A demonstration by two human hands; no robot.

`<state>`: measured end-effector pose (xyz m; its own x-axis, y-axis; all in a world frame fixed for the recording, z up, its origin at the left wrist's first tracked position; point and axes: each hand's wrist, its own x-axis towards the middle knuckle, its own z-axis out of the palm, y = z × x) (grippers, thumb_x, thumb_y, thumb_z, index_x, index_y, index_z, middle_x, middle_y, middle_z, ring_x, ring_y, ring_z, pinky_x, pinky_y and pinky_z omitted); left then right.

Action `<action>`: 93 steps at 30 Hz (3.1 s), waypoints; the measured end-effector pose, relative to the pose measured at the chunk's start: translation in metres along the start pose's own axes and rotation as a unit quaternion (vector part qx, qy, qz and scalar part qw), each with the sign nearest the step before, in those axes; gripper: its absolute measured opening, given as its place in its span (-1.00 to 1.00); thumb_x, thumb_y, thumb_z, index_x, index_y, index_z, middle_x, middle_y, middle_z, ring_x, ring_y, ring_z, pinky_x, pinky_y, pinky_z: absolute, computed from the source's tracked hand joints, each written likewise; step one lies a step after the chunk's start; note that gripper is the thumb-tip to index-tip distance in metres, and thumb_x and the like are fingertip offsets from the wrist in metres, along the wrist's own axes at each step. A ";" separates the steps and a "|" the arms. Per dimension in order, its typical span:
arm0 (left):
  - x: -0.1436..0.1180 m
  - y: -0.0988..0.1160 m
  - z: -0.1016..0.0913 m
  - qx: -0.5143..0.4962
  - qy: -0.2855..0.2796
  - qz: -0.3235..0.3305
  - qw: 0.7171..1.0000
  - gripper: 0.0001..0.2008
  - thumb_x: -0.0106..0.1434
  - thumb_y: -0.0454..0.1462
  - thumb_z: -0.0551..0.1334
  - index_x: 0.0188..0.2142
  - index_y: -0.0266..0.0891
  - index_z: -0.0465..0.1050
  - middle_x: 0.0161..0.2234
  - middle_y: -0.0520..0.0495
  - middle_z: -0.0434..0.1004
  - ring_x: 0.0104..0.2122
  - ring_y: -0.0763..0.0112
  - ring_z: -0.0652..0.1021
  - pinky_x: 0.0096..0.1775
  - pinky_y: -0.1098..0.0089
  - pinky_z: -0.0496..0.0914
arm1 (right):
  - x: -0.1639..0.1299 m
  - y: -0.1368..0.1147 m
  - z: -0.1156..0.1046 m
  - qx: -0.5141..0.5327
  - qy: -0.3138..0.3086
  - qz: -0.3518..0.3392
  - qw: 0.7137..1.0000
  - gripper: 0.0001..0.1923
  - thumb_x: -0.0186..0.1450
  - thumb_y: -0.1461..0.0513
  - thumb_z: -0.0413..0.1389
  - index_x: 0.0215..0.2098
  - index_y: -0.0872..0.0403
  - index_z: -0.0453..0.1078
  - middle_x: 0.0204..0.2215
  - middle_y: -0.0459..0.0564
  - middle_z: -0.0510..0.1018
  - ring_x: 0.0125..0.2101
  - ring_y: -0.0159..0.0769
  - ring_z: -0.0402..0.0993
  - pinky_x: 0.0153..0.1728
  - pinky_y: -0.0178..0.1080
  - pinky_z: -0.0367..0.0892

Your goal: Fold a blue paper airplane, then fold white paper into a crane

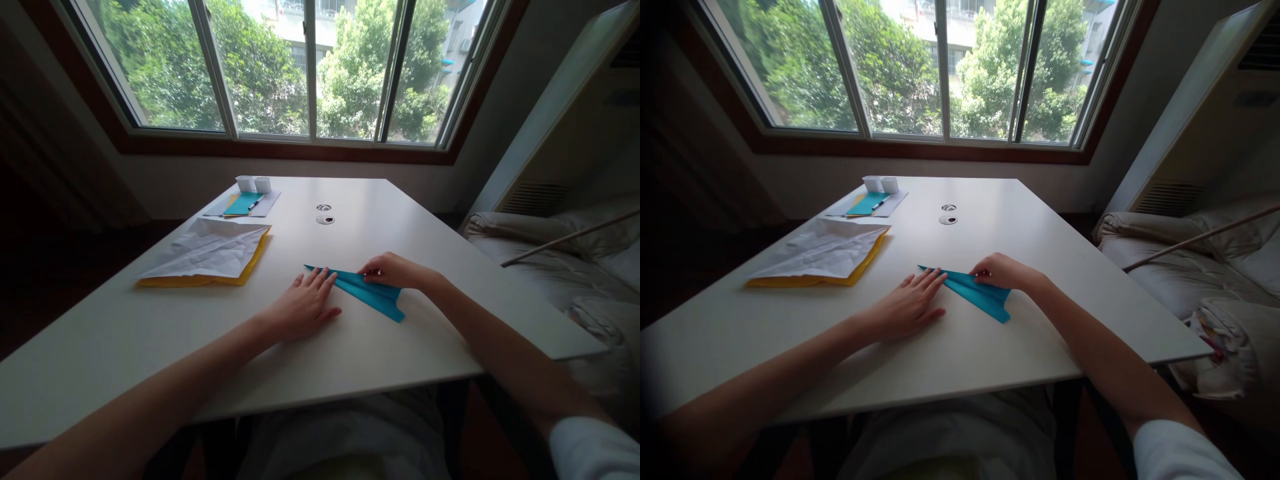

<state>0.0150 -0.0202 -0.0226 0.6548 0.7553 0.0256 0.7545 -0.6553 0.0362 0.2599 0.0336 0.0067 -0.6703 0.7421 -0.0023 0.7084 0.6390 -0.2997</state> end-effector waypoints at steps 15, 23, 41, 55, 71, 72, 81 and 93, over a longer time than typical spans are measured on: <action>0.005 -0.017 -0.001 0.008 -0.031 -0.034 0.999 -0.34 0.31 0.04 -0.23 0.24 -0.35 -0.09 0.25 -0.30 -0.08 0.22 0.06 0.02 0.11 0.02 0.04 | 0.000 0.001 0.001 -0.002 -0.003 -0.007 1.000 -0.68 0.21 0.20 0.05 -0.10 0.07 0.46 -0.26 0.02 0.58 -0.37 -0.31 0.45 -0.34 -0.33 0.29; 0.005 -0.027 -0.002 0.046 -0.031 -0.078 0.995 -0.36 0.31 0.02 -0.21 0.23 -0.37 -0.04 0.24 -0.31 -0.04 0.19 0.00 0.09 0.06 0.01 0.11 | -0.001 0.002 0.001 0.004 -0.004 -0.004 1.000 -0.68 0.21 0.20 0.05 -0.08 0.05 0.45 -0.23 0.01 0.57 -0.32 -0.29 0.46 -0.31 -0.32 0.31; 0.007 -0.050 -0.015 0.029 0.077 -0.018 0.996 -0.71 0.28 -0.15 0.02 -0.13 -0.21 0.41 -0.19 -0.14 0.47 -0.09 0.18 0.39 -0.12 0.24 0.28 | -0.002 0.004 0.003 -0.005 0.001 -0.014 1.000 -0.70 0.22 0.27 0.02 -0.10 0.05 0.45 -0.26 -0.01 0.56 -0.32 -0.29 0.46 -0.32 -0.32 0.32; -0.001 -0.004 -0.017 -0.139 0.061 0.181 0.972 -0.88 0.20 -0.29 0.16 -0.34 -0.16 0.49 -0.38 -0.03 0.48 -0.24 0.37 0.41 -0.20 0.41 0.31 | 0.007 0.013 0.016 -0.157 0.157 -0.047 0.974 -0.81 0.25 0.30 0.01 -0.29 0.01 0.46 -0.16 -0.01 0.49 -0.14 -0.19 0.33 -0.13 -0.18 0.20; -0.001 0.001 -0.009 -0.074 0.037 0.233 0.969 -0.63 0.25 -0.29 0.07 0.06 -0.10 0.25 0.08 -0.01 0.33 -0.01 0.23 0.33 0.00 0.25 0.25 | 0.011 0.007 0.030 -0.015 0.151 -0.045 0.987 -0.73 0.26 0.22 -0.01 -0.07 -0.01 0.37 0.04 0.04 0.31 -0.13 -0.25 0.41 -0.11 -0.20 0.33; -0.001 0.001 -0.008 -0.070 0.037 0.234 0.969 -0.62 0.25 -0.29 0.06 0.07 -0.11 0.24 0.09 -0.02 0.31 -0.01 0.23 0.33 0.00 0.24 0.25 | 0.011 0.006 0.030 -0.014 0.142 -0.046 0.989 -0.69 0.26 0.19 0.00 -0.02 -0.01 0.34 0.07 0.05 0.27 -0.11 -0.23 0.41 -0.11 -0.19 0.33; -0.003 0.001 -0.009 -0.038 0.058 0.227 0.971 -0.64 0.26 -0.27 0.06 0.06 -0.09 0.26 0.08 -0.12 0.29 0.00 0.18 0.32 0.01 0.18 0.23 | 0.013 0.002 0.036 -0.035 0.124 -0.036 0.991 -0.48 0.25 0.15 0.03 0.17 -0.01 0.13 0.18 0.11 0.12 0.05 -0.11 0.25 0.01 -0.04 0.23; -0.003 0.001 -0.009 -0.055 0.038 0.222 0.973 -0.62 0.25 -0.28 0.07 0.07 -0.09 0.22 0.09 -0.04 0.30 0.01 0.22 0.32 0.01 0.23 0.22 | 0.019 0.007 0.044 -0.034 0.109 -0.013 0.993 -0.57 0.26 0.07 -0.01 0.05 0.08 0.30 0.04 0.12 0.36 0.05 -0.13 0.23 0.05 -0.07 0.14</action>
<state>0.0140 -0.0231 -0.0134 0.9065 0.3995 0.1368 0.3865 -0.9154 0.1123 0.2428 0.0432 -0.0375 -0.6294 0.7471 0.2139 0.7102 0.6647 -0.2321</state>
